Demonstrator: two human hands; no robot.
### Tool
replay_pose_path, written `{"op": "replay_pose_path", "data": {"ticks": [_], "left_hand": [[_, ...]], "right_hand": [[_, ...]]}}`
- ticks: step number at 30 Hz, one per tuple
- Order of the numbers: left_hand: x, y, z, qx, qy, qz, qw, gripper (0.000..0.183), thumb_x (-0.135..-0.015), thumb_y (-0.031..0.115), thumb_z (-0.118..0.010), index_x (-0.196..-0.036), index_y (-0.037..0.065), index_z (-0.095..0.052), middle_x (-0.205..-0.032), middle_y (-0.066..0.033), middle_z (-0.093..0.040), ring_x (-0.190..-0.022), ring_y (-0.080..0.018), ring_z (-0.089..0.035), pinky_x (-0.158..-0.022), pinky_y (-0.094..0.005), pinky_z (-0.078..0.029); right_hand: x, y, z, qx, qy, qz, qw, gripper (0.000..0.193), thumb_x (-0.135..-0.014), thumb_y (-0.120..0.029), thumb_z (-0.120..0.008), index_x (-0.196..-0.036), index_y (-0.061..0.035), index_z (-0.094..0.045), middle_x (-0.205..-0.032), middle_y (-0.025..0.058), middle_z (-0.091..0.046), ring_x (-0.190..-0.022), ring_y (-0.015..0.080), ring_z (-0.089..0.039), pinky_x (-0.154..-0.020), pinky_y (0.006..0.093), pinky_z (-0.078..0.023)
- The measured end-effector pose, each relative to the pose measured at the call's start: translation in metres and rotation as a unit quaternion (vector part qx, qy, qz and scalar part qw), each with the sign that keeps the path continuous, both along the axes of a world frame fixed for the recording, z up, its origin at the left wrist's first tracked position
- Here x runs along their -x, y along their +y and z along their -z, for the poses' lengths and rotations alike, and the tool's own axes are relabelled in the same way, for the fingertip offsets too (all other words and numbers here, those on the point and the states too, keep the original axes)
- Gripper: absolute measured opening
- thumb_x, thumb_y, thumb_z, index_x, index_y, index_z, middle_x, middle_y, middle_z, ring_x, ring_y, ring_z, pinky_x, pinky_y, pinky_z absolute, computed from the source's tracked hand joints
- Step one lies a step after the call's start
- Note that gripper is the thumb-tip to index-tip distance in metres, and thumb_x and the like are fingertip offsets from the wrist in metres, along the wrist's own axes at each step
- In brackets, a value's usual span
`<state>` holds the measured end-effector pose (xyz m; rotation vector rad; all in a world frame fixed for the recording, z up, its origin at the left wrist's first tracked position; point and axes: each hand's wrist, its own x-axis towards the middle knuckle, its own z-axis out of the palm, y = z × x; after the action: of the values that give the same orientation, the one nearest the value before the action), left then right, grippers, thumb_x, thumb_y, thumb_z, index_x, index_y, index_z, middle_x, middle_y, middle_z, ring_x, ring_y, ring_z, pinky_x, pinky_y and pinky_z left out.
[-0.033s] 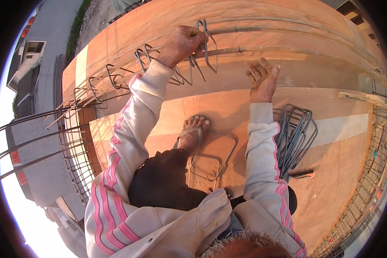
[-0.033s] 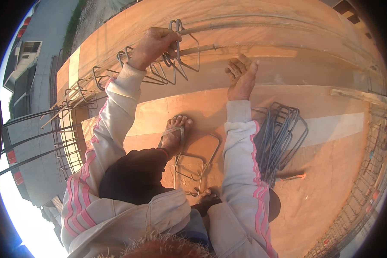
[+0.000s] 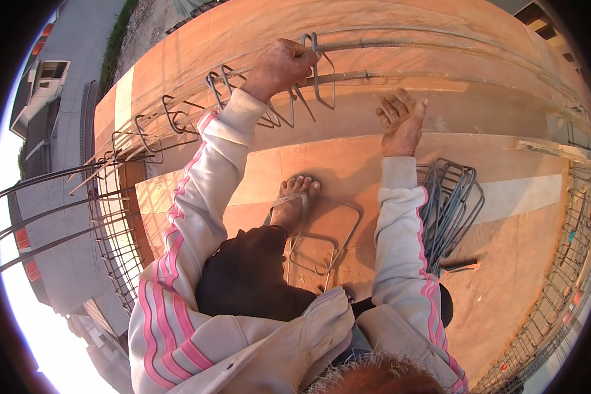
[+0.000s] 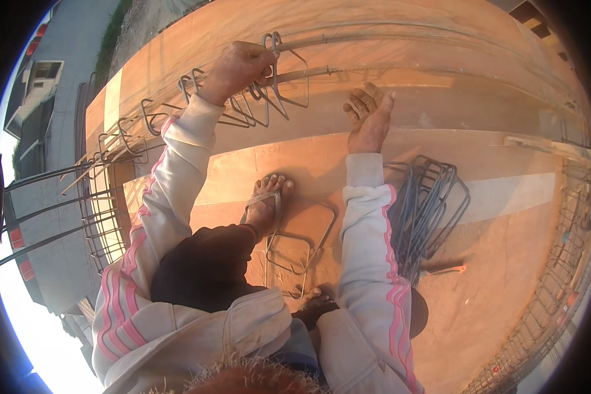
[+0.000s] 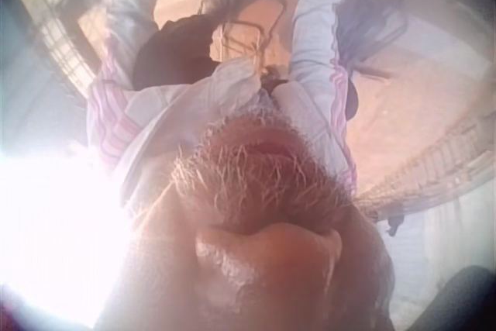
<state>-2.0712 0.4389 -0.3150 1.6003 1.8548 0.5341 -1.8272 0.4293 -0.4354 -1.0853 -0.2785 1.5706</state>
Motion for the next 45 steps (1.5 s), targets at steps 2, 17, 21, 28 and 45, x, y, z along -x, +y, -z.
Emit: {"op": "replay_pose_path", "data": {"ticks": [2, 17, 21, 28, 45], "left_hand": [[0.000, 0.000, -0.001, -0.010, 0.213, 0.030, 0.977, 0.038, -0.096, 0.041, -0.059, -0.088, 0.009, -0.076, -0.054, -0.0071, -0.058, -0.056, -0.0200, -0.062, -0.058, -0.0363, -0.051], [0.027, -0.003, 0.002, -0.090, 0.360, 0.239, 0.897, 0.093, -0.070, 0.061, -0.076, -0.142, 0.007, -0.052, -0.146, -0.0188, -0.050, -0.138, -0.0385, -0.044, -0.117, -0.0606, -0.027], [0.039, -0.040, -0.005, -0.157, 0.326, 0.197, 0.911, 0.086, -0.073, 0.060, -0.074, -0.138, 0.007, -0.054, -0.138, -0.0177, -0.053, -0.130, -0.0361, -0.047, -0.111, -0.0574, -0.030], [-0.008, -0.176, 0.052, -0.008, 0.042, 0.335, 0.941, 0.072, -0.080, 0.058, -0.069, -0.129, 0.006, -0.060, -0.123, -0.0159, -0.058, -0.113, -0.0318, -0.053, -0.099, -0.0498, -0.037], [0.017, -0.115, 0.045, -0.003, -0.163, 0.100, 0.982, 0.053, -0.097, 0.054, -0.057, -0.109, 0.005, -0.072, -0.085, -0.0115, -0.069, -0.073, -0.0213, -0.066, -0.070, -0.0314, -0.054]], "right_hand": [[-0.002, -0.004, -0.003, -0.005, -0.055, -0.020, 0.998, 0.060, -0.103, -0.056, -0.040, -0.126, -0.0028, -0.058, -0.103, 0.0125, -0.064, -0.097, 0.0235, -0.062, -0.080, 0.0372, -0.049], [-0.027, -0.075, 0.055, -0.211, -0.617, -0.587, 0.479, 0.031, -0.089, -0.037, -0.066, -0.105, -0.0114, -0.069, -0.095, 0.0153, -0.071, -0.094, 0.0305, -0.069, -0.081, 0.0463, -0.053], [-0.013, -0.137, 0.058, -0.212, -0.630, -0.677, 0.314, 0.024, -0.088, -0.030, -0.067, -0.104, -0.0116, -0.069, -0.107, 0.0116, -0.070, -0.104, 0.0301, -0.068, -0.085, 0.0467, -0.054], [0.000, -0.210, 0.076, -0.362, -0.695, -0.518, 0.343, 0.033, -0.086, -0.024, -0.068, -0.116, -0.0125, -0.063, -0.118, 0.0089, -0.059, -0.116, 0.0294, -0.057, -0.092, 0.0477, -0.051], [-0.048, -0.146, -0.118, -0.093, -0.271, -0.669, 0.686, 0.042, -0.098, -0.036, -0.066, -0.115, 0.0024, -0.069, -0.085, 0.0096, -0.070, -0.076, 0.0157, -0.055, -0.073, 0.0345, -0.048]]}}
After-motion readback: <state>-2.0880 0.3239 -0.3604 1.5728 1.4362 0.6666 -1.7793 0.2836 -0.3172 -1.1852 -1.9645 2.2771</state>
